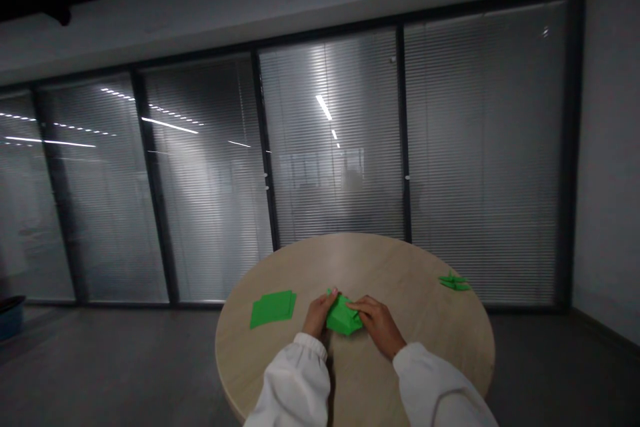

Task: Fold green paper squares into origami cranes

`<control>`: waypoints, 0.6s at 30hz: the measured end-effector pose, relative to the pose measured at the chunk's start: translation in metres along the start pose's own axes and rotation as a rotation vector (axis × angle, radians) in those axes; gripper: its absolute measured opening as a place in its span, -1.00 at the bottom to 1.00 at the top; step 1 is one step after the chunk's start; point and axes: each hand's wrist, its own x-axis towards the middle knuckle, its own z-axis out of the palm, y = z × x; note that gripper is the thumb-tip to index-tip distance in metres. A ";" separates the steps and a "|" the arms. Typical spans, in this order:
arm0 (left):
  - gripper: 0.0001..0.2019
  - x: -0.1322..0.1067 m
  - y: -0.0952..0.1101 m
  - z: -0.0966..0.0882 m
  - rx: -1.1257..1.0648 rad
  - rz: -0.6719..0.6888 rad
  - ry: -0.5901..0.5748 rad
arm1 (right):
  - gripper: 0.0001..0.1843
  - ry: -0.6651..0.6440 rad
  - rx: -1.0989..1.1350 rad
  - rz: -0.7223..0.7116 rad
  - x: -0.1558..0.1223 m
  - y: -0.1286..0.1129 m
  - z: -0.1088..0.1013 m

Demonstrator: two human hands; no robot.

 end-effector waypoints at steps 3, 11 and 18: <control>-0.55 0.000 0.000 -0.003 0.101 0.001 -0.014 | -0.59 -0.002 0.006 0.004 0.000 -0.005 0.000; -0.58 -0.006 0.006 0.003 0.221 0.150 0.005 | -0.68 0.094 0.244 0.224 0.004 0.003 0.000; -0.57 -0.011 0.008 0.011 0.241 0.137 -0.067 | -0.64 -0.018 0.404 0.398 0.005 0.016 0.007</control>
